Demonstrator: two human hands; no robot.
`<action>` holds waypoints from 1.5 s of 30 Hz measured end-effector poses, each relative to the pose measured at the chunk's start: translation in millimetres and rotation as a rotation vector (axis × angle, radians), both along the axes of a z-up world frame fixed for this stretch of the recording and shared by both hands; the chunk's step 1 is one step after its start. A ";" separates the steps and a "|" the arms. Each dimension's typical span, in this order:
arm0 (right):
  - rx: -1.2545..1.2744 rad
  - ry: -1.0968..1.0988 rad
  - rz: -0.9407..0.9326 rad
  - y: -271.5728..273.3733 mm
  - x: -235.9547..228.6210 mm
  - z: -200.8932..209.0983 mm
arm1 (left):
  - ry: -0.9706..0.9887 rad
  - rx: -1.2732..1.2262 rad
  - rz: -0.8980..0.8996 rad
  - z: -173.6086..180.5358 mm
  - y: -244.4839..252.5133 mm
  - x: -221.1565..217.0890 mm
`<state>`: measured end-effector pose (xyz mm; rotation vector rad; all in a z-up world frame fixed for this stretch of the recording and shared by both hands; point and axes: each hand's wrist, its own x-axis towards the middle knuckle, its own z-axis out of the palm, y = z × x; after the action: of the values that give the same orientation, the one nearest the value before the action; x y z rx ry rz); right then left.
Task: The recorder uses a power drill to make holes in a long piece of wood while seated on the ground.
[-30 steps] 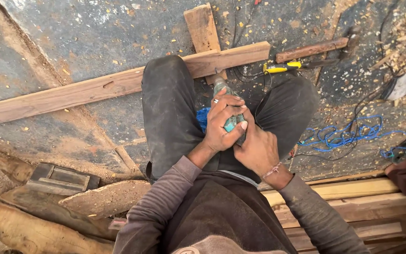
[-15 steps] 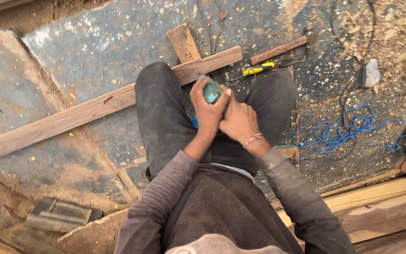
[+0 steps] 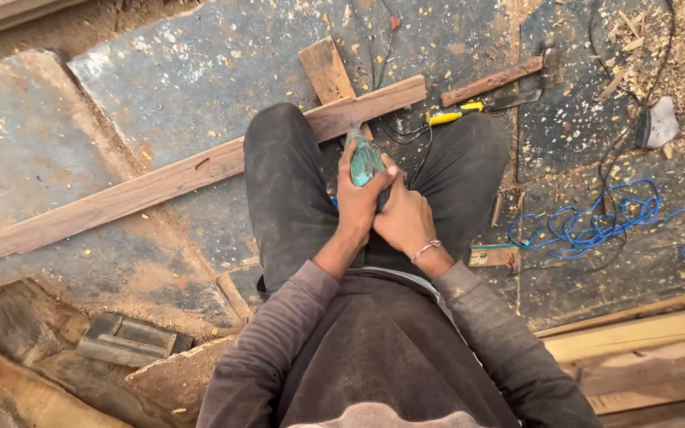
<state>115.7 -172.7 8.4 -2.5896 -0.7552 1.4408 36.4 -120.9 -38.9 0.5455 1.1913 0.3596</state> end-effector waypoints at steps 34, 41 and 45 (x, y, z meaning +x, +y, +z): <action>-0.042 0.166 0.117 3.2 23.3 1.3 | 0.326 0.114 -0.288 18.0 4.2 4.3; -0.101 0.179 0.133 7.7 27.0 2.4 | 0.345 0.096 -0.311 18.2 10.1 7.4; -0.085 0.179 0.146 10.5 25.6 -1.8 | 0.336 0.113 -0.298 13.7 9.7 4.5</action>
<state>141.3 -162.1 6.5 -2.4659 -0.8926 1.7545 40.9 -111.2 -25.2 0.8954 1.3926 0.0810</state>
